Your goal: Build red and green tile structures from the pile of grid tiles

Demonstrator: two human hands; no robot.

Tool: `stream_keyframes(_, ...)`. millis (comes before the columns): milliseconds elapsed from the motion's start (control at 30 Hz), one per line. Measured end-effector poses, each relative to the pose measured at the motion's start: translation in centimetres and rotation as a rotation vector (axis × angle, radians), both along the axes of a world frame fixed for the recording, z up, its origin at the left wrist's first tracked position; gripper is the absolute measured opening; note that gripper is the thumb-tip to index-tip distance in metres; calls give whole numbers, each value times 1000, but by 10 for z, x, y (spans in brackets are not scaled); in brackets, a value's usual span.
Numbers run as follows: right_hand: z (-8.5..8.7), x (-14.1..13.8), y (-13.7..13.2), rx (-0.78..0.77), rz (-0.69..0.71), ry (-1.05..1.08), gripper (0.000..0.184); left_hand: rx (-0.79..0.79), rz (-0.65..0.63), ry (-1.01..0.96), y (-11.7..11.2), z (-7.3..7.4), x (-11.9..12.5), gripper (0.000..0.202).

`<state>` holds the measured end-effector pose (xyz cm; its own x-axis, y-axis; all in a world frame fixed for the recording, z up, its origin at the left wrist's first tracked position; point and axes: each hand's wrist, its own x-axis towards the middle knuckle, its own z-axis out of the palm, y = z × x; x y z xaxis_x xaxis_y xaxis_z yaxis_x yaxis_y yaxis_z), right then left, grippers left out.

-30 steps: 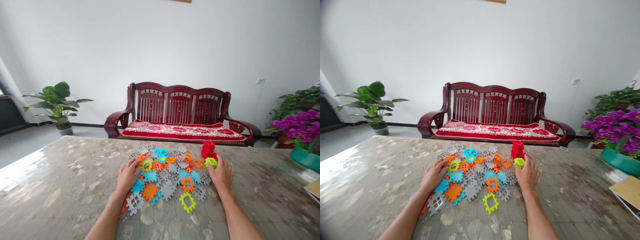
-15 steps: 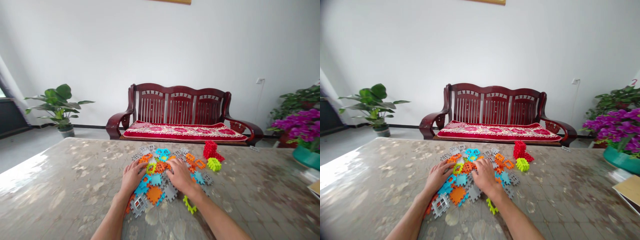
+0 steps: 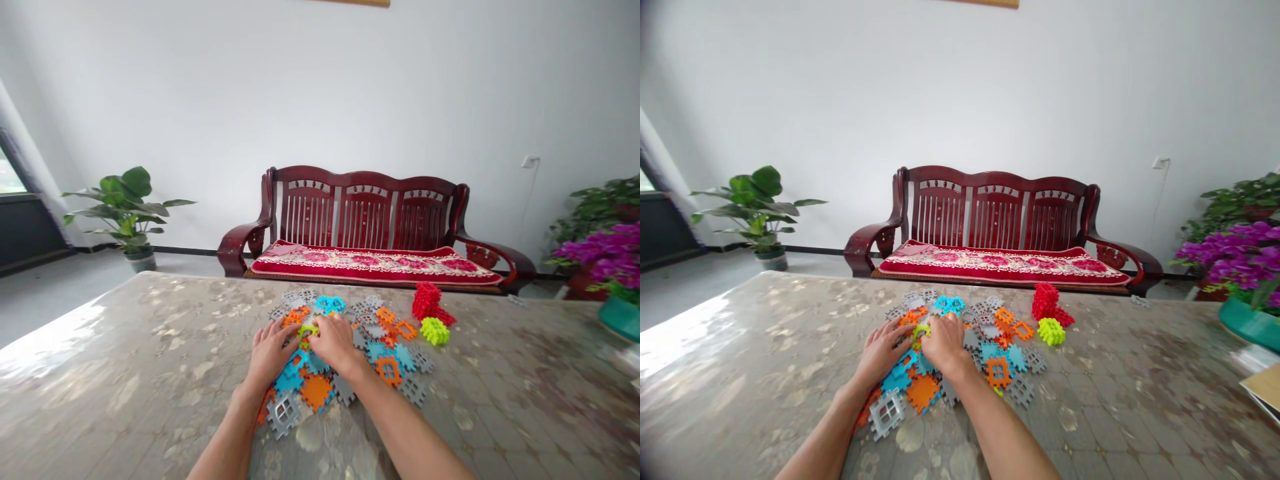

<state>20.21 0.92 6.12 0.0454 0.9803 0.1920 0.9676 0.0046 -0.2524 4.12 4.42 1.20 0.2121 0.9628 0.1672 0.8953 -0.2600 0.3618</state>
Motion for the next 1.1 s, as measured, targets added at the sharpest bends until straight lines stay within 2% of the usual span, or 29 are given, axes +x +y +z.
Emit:
stream_keyframes(167, 1, 15, -5, 88, -36, 205, 20, -7, -6, -20, -1, 2, 1, 37)
stream_keyframes(233, 4, 32, -9, 183, 6, 306, 19, -18, -15, -25, -1, 3, 0, 37)
stream_keyframes(333, 2, 70, -17, 361, 54, 454, 21, -27, -19, -34, 0, 3, -1, 38)
stream_keyframes(500, -23, 151, -35, 477, -150, 646, 16, -2, -13, -44, 1, 1, -1, 37)
stream_keyframes(567, -38, 175, -42, 458, -262, 661, 18, 2, -9, -40, 1, 0, -1, 37)
stream_keyframes(633, -51, 190, -46, 412, -305, 694, 24, 1, -5, -33, 1, 0, 0, 38)
stream_keyframes(767, -61, 193, -47, 340, -292, 682, 34, -7, -5, -20, 1, 1, -1, 39)
stream_keyframes(967, -50, 177, -45, 373, -278, 543, 33, 0, -8, -19, 3, -2, -2, 39)
stream_keyframes(1100, -50, 172, -42, 359, -260, 498, 24, 10, -14, -16, 4, -4, -3, 39)
